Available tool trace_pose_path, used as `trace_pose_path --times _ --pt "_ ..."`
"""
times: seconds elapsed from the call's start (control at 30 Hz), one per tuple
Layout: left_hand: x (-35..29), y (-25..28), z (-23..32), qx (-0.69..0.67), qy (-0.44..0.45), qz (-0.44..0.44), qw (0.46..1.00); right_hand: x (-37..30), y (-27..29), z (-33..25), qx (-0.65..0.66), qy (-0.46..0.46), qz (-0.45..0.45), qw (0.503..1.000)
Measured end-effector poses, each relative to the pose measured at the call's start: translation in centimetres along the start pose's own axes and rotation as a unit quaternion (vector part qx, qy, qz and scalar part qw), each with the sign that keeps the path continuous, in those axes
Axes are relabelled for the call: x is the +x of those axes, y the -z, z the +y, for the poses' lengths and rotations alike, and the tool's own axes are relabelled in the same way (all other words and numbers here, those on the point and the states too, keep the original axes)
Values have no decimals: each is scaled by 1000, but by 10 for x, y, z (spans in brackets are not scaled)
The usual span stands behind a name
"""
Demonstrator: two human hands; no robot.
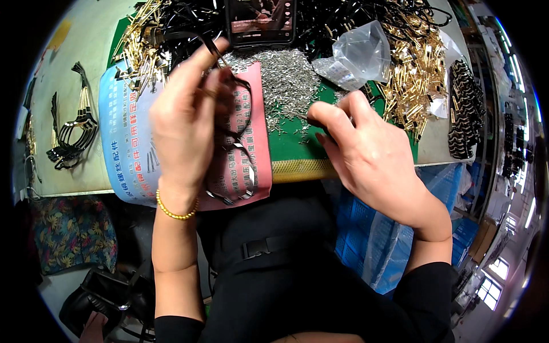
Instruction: The person assembles eyeglasses by inserting small metal screws into the temples and tightening them with a wooden tool. They repeatedly pick up screws, align the temple arms, and secure the joints, then place the completed glasses on the table.
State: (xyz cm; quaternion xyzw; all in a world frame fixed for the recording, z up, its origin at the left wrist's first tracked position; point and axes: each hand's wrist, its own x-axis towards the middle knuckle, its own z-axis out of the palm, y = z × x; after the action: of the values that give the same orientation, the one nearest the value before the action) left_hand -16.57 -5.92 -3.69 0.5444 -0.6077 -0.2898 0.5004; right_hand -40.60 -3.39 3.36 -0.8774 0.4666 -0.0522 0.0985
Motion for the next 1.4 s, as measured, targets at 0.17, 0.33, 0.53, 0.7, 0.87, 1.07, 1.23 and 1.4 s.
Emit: trace_pose_path --times 0.17,0.33,0.53,0.7,0.87,1.07,1.23,1.4 --pt "-13 17 10 -135 38 130 982 -37 4 0 11 -43 -87 995" --pt "-49 32 10 -263 96 152 948 -35 -7 1 9 -38 -72 997" --pt "-80 47 -15 105 0 133 986 -32 -6 2 2 -29 -89 996" --pt "-77 50 -9 244 -12 81 966 -32 -9 3 20 -48 -72 996" --pt "-78 53 -11 275 -31 65 959 -30 -8 3 28 -49 -77 995" --pt "-84 48 -21 134 25 115 984 -33 -9 2 40 -76 -48 995" --pt "-86 50 -23 162 3 106 981 -29 -11 2 40 -76 -55 995" --pt "-99 64 -20 157 -176 104 966 -28 -11 0 28 -91 -58 994"
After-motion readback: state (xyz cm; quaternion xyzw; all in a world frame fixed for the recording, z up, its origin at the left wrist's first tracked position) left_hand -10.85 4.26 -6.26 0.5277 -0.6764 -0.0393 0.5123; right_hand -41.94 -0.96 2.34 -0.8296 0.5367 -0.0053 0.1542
